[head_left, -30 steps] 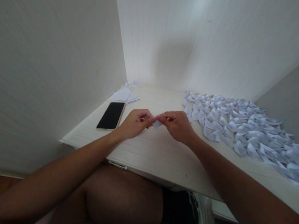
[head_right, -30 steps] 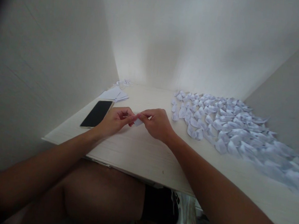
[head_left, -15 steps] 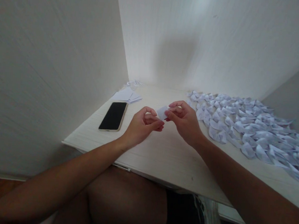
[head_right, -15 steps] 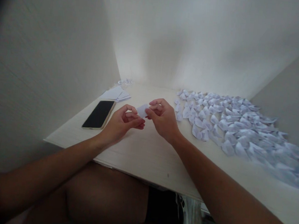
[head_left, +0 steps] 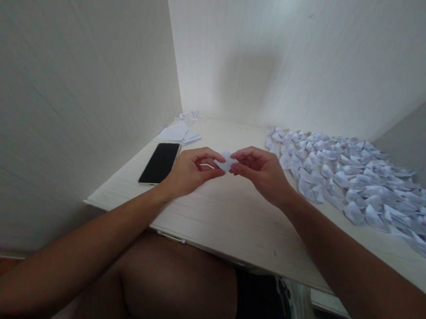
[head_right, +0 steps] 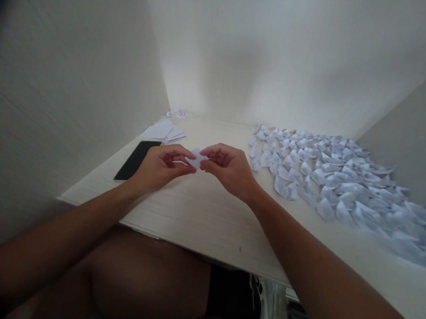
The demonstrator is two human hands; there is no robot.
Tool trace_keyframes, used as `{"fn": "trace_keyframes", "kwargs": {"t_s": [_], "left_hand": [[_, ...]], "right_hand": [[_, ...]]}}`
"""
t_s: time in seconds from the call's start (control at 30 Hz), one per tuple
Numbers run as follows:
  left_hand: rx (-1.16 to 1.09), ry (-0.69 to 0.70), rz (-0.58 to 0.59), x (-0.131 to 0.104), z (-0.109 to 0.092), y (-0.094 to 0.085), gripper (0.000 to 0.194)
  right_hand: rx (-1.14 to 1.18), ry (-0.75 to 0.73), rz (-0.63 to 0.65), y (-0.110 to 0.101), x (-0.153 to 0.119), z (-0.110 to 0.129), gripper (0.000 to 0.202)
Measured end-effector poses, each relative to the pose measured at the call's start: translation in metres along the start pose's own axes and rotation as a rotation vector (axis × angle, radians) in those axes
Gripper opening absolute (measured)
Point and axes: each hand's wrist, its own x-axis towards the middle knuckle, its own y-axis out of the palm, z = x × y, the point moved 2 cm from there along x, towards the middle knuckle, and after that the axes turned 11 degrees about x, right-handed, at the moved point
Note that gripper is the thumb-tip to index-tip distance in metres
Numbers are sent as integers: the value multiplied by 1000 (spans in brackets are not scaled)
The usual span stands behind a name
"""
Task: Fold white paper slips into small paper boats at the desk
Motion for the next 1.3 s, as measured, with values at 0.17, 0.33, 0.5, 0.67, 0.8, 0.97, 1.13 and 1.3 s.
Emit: {"fn": "trace_keyframes", "kwargs": {"t_s": [0.17,0.33,0.5,0.67,0.8,0.97,1.13,1.3], "left_hand": [[-97,-13,-5,1,2,-2,34],[-96,-57,2,0,1,-2,38],[-102,-84,-9,-1,1,-1,37],[-123,-86,-28,-1,-1,-1,34],[-133,-80,-23,0,-3,-3,35],[-231,-127,35,1,3,-4,36],[-278,-135,6,2,4,-1,25],[-150,-62,-73,2,1,-3,21]], "right_hand": [[13,39,28,0,-2,0,34],[-136,-47,-11,-3,-2,0,33],[-273,-108,-4,-4,-2,2,29],[-345,-155,-38,-2,-4,4,25],[-385,-188,-67,-1,-4,5,21],[-395,-212,-68,-1,-5,6,14],[-401,-267,-71,-1,-4,5,7],[-403,-300,-75,-1,-4,5,6]]}}
